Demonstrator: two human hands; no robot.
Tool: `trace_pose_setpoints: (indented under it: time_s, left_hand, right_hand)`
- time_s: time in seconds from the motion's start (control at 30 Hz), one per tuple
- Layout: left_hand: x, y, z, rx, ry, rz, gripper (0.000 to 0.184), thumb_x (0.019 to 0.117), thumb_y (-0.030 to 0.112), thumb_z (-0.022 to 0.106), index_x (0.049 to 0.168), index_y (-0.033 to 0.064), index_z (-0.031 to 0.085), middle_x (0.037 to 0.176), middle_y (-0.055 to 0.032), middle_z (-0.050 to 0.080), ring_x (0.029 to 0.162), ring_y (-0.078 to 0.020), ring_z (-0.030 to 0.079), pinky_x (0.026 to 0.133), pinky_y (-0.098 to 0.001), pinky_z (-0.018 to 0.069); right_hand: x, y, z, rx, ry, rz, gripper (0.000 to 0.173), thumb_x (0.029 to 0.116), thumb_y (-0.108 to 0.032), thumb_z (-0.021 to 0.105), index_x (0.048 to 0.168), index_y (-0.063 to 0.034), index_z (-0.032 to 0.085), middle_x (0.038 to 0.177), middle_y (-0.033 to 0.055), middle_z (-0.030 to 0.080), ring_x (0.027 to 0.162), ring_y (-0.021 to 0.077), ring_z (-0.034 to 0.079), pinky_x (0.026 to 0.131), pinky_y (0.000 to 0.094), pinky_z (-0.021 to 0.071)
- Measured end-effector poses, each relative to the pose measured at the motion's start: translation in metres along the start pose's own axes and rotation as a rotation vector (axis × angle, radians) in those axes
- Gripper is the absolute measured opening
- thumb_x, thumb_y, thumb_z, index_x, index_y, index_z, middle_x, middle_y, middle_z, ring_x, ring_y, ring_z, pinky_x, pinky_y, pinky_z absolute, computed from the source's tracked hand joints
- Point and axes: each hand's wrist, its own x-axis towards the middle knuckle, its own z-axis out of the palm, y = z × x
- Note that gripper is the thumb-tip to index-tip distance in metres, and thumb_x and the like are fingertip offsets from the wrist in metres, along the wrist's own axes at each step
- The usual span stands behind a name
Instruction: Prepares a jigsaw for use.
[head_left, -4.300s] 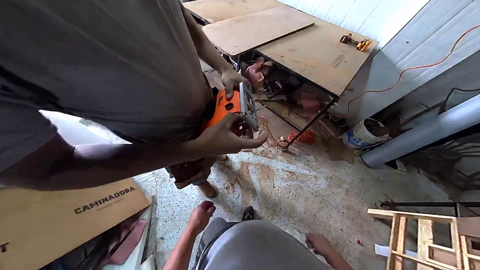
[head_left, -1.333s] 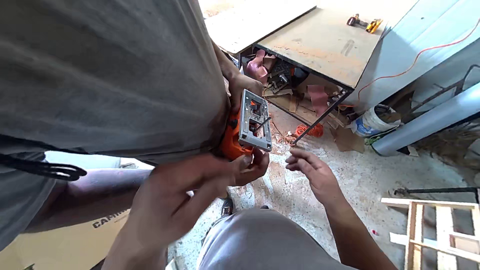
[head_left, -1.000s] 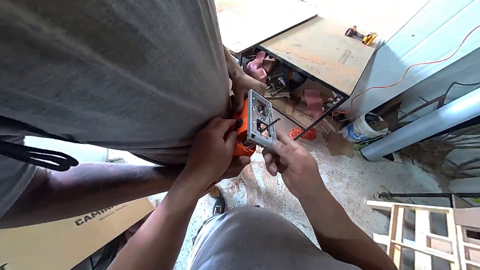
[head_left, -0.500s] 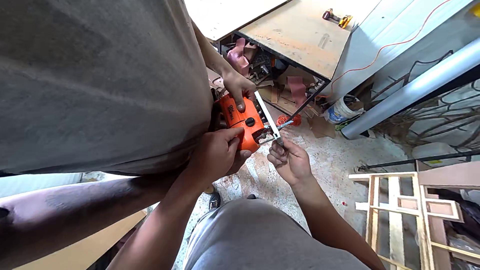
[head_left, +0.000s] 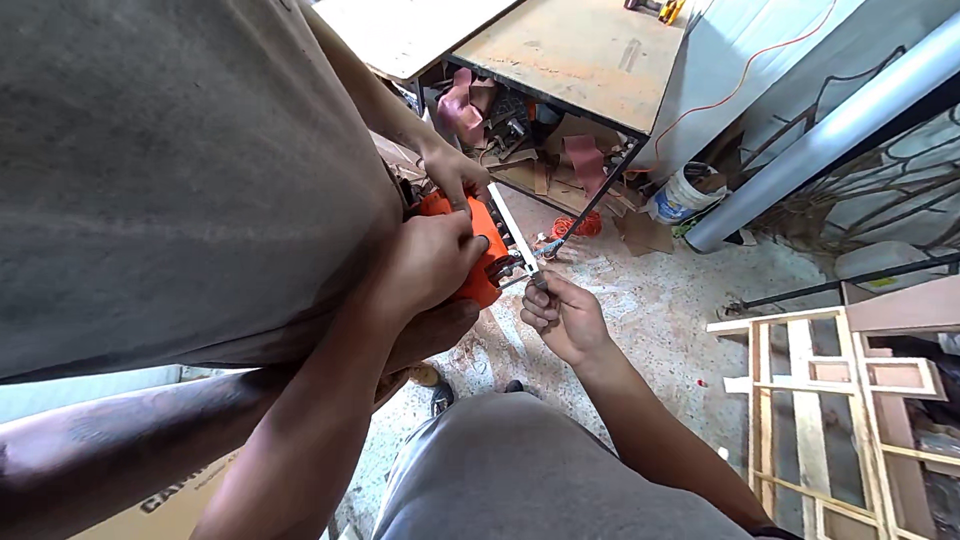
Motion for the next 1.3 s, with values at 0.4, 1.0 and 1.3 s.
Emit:
trace_pose_setpoints:
  time_s: [0.4, 1.0, 1.3]
  left_hand:
    - [0.029, -0.004, 0.005, 0.369, -0.205, 0.154, 0.05, 0.1102, 0.048, 0.035, 0.081, 0.0171, 0.061, 0.071, -0.0044, 0.061, 0.074, -0.0262, 0.066, 0.064, -0.0514, 0.0501]
    - [0.034, 0.022, 0.005, -0.092, -0.247, -0.339, 0.052, 0.1091, 0.032, 0.041, 0.066, 0.0098, 0.059, 0.065, -0.0074, 0.062, 0.063, -0.0239, 0.061, 0.059, -0.0495, 0.0476]
    - [0.024, -0.034, 0.005, 0.176, 0.011, 0.567, 0.02, 0.1041, 0.022, 0.059, 0.116, 0.0161, 0.075, 0.103, -0.0028, 0.073, 0.099, -0.0187, 0.071, 0.089, -0.041, 0.0587]
  right_hand:
    - [-0.002, 0.001, -0.006, -0.046, -0.022, 0.009, 0.032, 0.1109, -0.029, 0.034, 0.117, -0.0124, 0.061, 0.075, -0.0019, 0.051, 0.058, 0.0054, 0.046, 0.053, 0.0192, 0.0408]
    - [-0.005, -0.003, -0.007, -0.028, -0.042, 0.026, 0.031, 0.1107, -0.027, 0.035, 0.12, -0.0151, 0.061, 0.074, -0.0033, 0.05, 0.058, 0.0051, 0.046, 0.055, 0.0192, 0.0412]
    - [0.001, 0.005, -0.011, 0.089, -0.113, 0.007, 0.03, 0.1101, -0.03, 0.035, 0.109, -0.0161, 0.061, 0.074, -0.0045, 0.049, 0.058, 0.0046, 0.046, 0.055, 0.0184, 0.0417]
